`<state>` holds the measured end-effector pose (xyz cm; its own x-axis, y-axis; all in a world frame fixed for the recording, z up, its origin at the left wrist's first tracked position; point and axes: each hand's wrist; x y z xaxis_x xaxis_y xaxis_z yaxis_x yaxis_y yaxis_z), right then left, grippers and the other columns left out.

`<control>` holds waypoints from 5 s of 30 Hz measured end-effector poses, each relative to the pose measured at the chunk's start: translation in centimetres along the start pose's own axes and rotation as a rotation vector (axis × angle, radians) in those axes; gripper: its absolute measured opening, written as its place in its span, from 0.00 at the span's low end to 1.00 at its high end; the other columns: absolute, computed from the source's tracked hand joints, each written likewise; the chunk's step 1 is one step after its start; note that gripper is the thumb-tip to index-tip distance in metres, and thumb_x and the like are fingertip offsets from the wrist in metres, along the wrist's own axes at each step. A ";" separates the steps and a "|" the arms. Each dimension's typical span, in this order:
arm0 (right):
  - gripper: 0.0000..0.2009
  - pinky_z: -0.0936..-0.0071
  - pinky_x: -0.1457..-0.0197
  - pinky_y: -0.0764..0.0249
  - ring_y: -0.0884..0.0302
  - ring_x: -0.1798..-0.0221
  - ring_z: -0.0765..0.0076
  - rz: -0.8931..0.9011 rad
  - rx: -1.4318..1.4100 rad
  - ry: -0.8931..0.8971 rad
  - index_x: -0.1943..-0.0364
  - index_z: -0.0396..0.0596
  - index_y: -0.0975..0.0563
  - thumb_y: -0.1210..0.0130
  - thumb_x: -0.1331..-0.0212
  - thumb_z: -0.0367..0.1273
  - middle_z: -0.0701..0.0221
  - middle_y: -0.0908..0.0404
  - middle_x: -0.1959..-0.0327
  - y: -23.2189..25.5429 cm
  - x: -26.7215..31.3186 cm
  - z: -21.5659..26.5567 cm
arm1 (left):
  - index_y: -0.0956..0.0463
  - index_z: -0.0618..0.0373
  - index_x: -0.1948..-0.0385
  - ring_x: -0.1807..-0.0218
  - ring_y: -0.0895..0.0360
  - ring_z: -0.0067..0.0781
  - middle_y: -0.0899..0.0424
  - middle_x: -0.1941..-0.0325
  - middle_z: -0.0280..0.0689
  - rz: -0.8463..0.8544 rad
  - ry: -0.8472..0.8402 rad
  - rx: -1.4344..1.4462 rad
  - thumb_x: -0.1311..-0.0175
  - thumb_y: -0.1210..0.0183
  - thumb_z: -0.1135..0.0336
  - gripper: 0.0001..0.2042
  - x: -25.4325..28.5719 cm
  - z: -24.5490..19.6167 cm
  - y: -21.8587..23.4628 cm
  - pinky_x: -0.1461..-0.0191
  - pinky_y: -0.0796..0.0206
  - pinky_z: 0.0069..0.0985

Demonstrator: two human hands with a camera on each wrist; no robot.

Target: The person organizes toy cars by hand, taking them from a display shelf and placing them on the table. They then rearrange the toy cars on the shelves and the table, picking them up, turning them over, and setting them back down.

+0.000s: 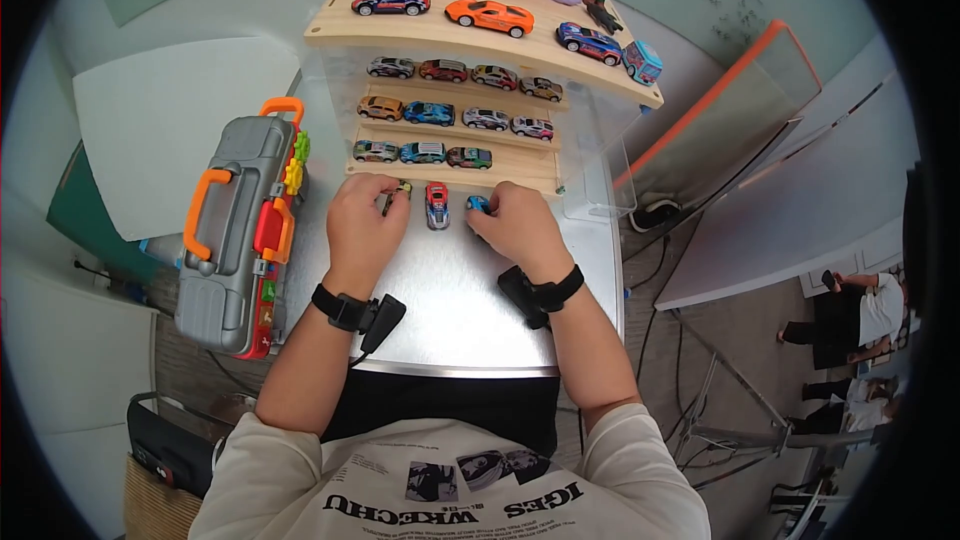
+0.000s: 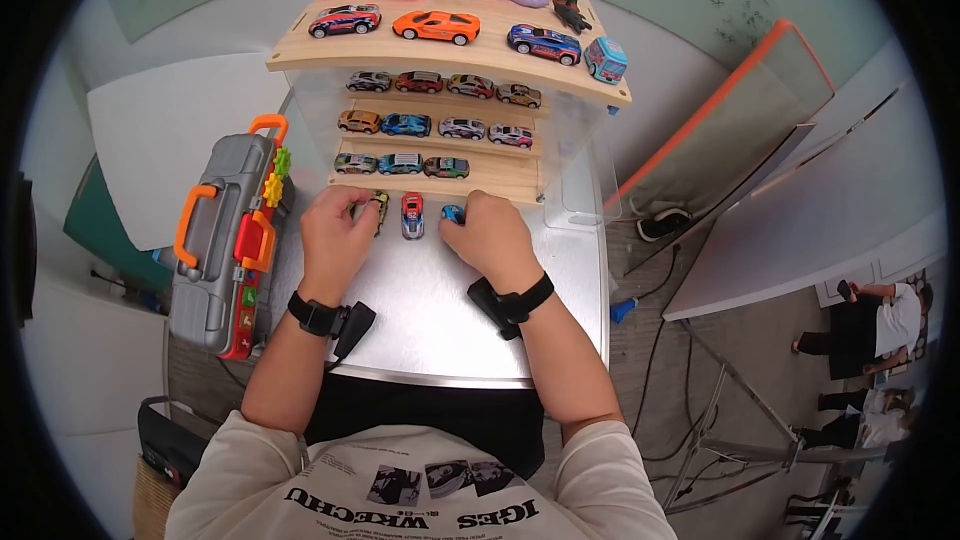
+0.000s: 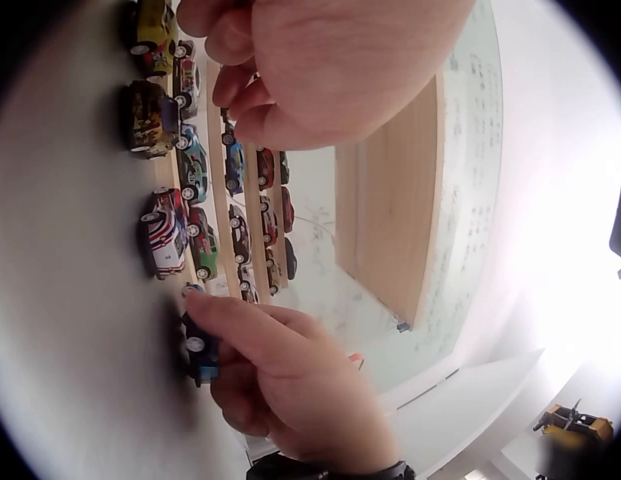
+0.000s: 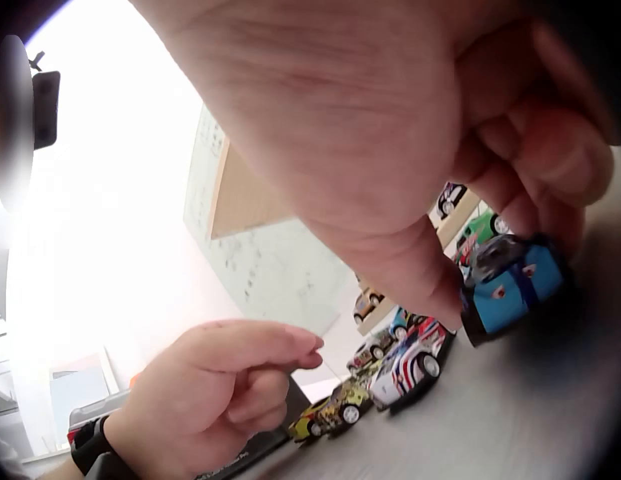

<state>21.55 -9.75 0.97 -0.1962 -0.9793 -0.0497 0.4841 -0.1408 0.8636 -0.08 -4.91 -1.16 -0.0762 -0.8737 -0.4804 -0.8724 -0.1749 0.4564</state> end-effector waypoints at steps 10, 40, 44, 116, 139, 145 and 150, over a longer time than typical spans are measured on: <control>0.16 0.74 0.82 0.25 0.18 0.81 0.72 0.105 -0.417 -0.105 0.60 0.33 0.21 0.31 0.40 0.34 0.63 0.15 0.75 -0.1 -0.3 0.3 | 0.15 0.64 0.66 0.78 0.30 0.23 0.15 0.68 0.38 -0.021 -0.046 0.048 0.42 0.32 0.74 0.05 0.1 0.1 -0.3 0.72 0.37 0.24; 0.20 0.50 0.56 0.19 0.14 0.60 0.37 -0.018 0.179 -0.098 0.66 0.32 0.19 0.38 0.40 0.42 0.44 0.15 0.68 3.3 3.2 -0.7 | 0.15 0.64 0.69 0.64 0.16 0.45 0.14 0.68 0.45 -0.042 -0.021 0.111 0.42 0.35 0.72 0.05 0.2 0.1 -0.5 0.57 0.24 0.35; 0.22 0.50 0.53 0.17 0.13 0.58 0.38 0.059 0.277 -0.124 0.64 0.32 0.18 0.40 0.38 0.45 0.44 0.14 0.65 2.1 3.7 0.0 | 0.15 0.63 0.68 0.73 0.22 0.35 0.15 0.69 0.42 -0.097 -0.117 0.111 0.41 0.35 0.72 0.04 0.2 1.0 -1.0 0.65 0.30 0.30; 0.05 0.77 0.80 0.33 0.27 0.83 0.72 0.884 -1.562 0.068 0.68 0.40 0.23 0.46 0.34 0.25 0.59 0.17 0.72 -4.5 2.2 1.3 | 0.15 0.62 0.67 0.67 0.18 0.48 0.15 0.69 0.46 -0.102 -0.008 -0.031 0.40 0.36 0.69 0.07 -0.5 0.8 0.4 0.62 0.27 0.38; 0.03 0.81 0.81 0.32 0.22 0.82 0.77 0.941 -1.465 0.200 0.67 0.44 0.22 0.45 0.36 0.27 0.64 0.15 0.71 -4.8 1.8 0.9 | 0.19 0.56 0.50 0.55 0.14 0.56 0.12 0.62 0.49 0.352 -0.071 -0.865 0.36 0.34 0.62 0.15 -6.8 -3.2 0.2 0.54 0.23 0.49; 0.04 0.80 0.81 0.34 0.22 0.81 0.76 0.913 -1.517 0.168 0.66 0.44 0.22 0.45 0.34 0.29 0.64 0.15 0.70 -4.7 1.8 0.8 | 0.23 0.56 0.48 0.66 0.14 0.55 0.13 0.70 0.49 0.394 -0.204 -0.772 0.32 0.38 0.63 0.14 1.3 -6.5 5.9 0.64 0.23 0.48; 0.04 0.79 0.80 0.34 0.22 0.81 0.74 0.913 -1.496 0.143 0.65 0.42 0.21 0.46 0.34 0.27 0.61 0.15 0.69 -4.5 1.8 0.9 | 0.22 0.55 0.47 0.67 0.15 0.54 0.16 0.68 0.47 0.546 -0.167 -0.832 0.33 0.38 0.66 0.15 6.2 -4.9 8.0 0.64 0.22 0.46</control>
<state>18.26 -10.77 -2.53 0.5902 -0.8066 0.0334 0.7000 0.4907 -0.5189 -5.14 -13.89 3.16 -0.4872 -0.8651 -0.1189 -0.0887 -0.0865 0.9923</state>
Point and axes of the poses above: each hand's wrist, its own x-axis away from the middle knuckle, its own y-axis out of the back of the hand, z = x × y
